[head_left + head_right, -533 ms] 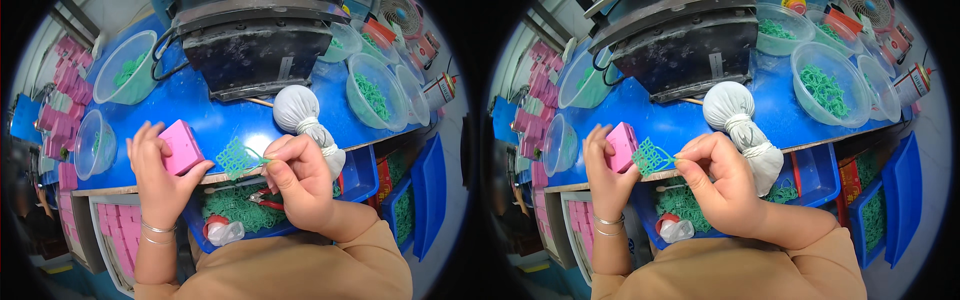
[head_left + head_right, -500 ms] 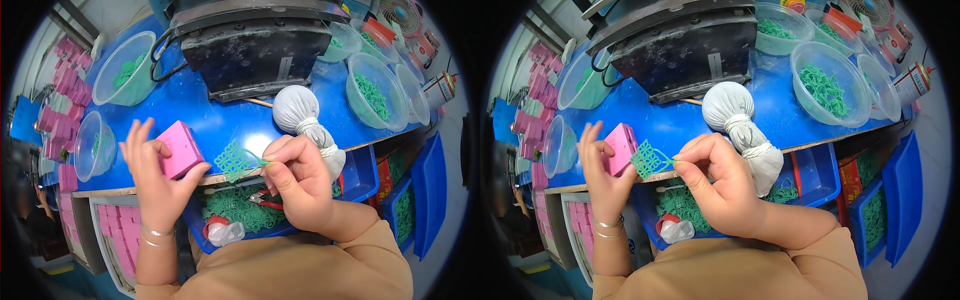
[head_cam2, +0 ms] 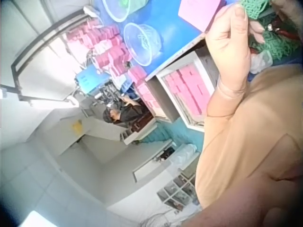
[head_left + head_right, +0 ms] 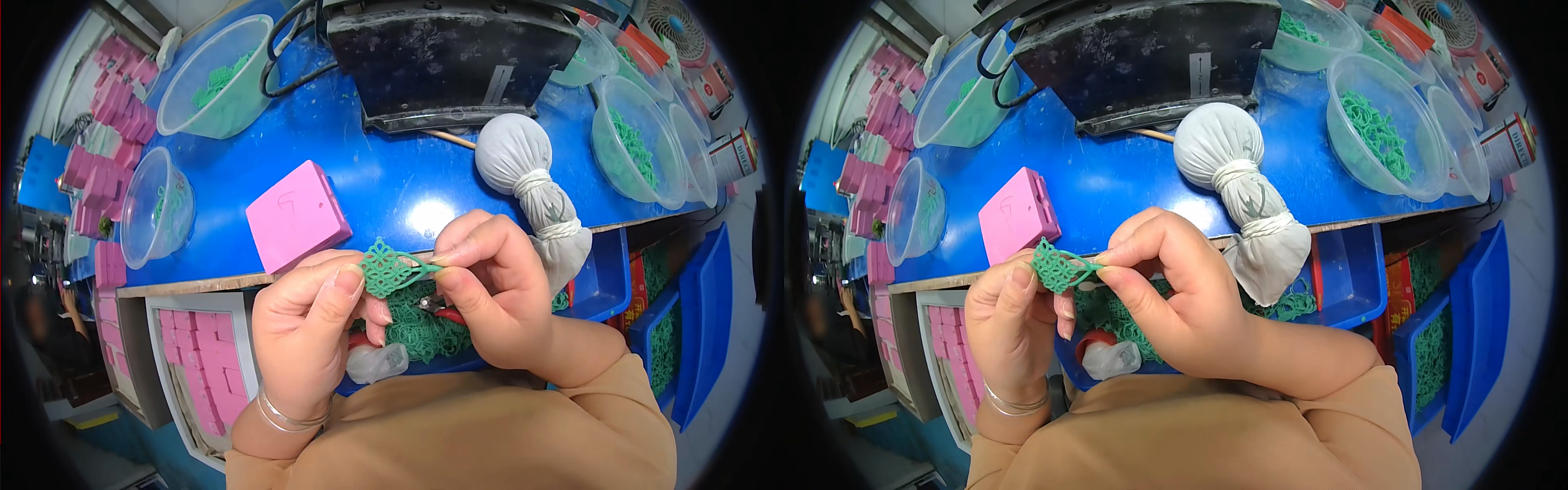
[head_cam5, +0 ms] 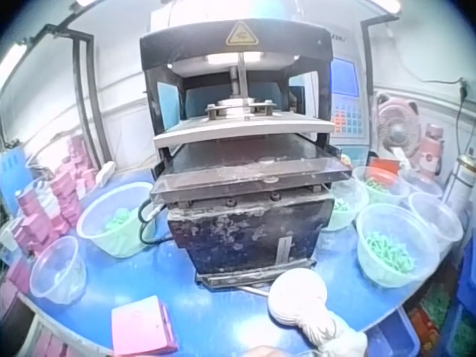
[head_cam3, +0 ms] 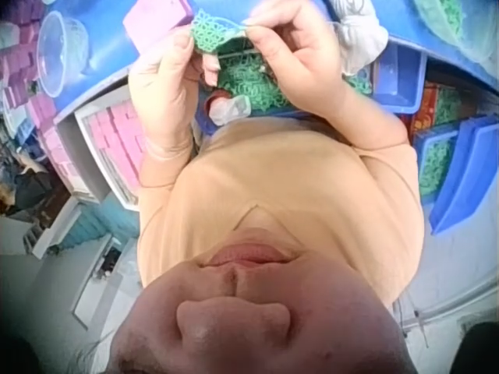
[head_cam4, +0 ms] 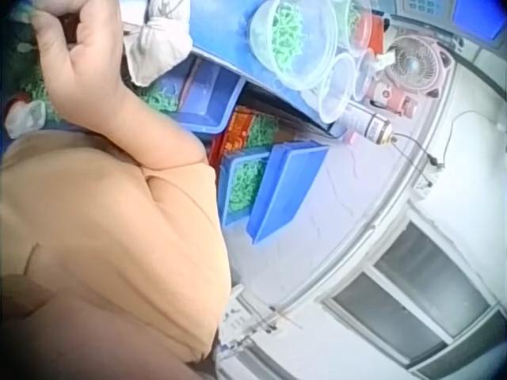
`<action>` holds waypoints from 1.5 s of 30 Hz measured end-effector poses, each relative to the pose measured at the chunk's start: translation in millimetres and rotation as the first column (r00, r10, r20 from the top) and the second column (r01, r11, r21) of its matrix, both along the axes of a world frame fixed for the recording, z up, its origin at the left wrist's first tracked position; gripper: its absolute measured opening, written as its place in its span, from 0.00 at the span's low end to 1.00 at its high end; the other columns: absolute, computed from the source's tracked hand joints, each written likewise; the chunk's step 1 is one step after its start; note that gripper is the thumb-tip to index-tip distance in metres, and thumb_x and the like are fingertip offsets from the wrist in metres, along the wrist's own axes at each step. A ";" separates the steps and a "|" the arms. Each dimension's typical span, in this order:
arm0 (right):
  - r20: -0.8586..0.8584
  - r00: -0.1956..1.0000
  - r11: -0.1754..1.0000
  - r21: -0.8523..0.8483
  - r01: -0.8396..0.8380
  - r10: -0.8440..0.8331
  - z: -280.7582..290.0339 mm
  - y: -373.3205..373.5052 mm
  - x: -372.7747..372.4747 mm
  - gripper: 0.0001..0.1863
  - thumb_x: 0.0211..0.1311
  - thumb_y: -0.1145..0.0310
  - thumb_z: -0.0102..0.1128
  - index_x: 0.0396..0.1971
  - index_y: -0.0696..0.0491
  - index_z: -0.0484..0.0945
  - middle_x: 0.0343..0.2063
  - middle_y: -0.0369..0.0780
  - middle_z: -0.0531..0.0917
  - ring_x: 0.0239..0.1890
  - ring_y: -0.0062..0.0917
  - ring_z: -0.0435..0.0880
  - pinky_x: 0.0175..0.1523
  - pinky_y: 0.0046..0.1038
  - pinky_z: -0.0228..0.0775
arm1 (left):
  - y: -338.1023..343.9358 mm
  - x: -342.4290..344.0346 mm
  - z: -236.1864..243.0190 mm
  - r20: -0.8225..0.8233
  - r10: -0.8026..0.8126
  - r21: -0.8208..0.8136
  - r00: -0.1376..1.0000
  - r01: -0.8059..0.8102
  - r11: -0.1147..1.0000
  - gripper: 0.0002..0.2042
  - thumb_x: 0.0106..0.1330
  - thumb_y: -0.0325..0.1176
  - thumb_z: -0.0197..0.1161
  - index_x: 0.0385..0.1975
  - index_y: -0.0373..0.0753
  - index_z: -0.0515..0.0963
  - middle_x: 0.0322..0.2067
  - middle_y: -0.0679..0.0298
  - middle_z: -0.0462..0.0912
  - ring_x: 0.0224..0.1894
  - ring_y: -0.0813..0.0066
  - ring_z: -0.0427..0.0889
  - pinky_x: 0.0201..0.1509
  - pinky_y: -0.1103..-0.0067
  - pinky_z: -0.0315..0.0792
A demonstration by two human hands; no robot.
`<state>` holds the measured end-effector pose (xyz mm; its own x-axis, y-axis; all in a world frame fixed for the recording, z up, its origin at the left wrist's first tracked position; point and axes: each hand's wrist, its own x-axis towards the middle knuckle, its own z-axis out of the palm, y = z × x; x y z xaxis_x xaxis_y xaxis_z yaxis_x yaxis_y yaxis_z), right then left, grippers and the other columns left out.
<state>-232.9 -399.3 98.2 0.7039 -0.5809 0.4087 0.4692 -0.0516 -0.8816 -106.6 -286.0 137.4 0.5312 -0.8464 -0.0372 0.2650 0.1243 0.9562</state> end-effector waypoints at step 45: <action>-0.069 0.997 0.999 -0.034 0.035 -0.038 -2.0 4.6 -4.3 0.06 0.58 0.79 0.52 0.35 0.58 0.68 0.28 0.36 0.72 0.23 0.11 0.64 0.27 0.13 0.56 | -33.6 128.7 53.5 0.395 0.530 -0.263 0.750 -0.461 0.848 0.14 0.66 0.30 0.52 0.46 0.27 0.69 0.28 0.59 0.77 0.24 0.80 0.75 0.26 0.87 0.70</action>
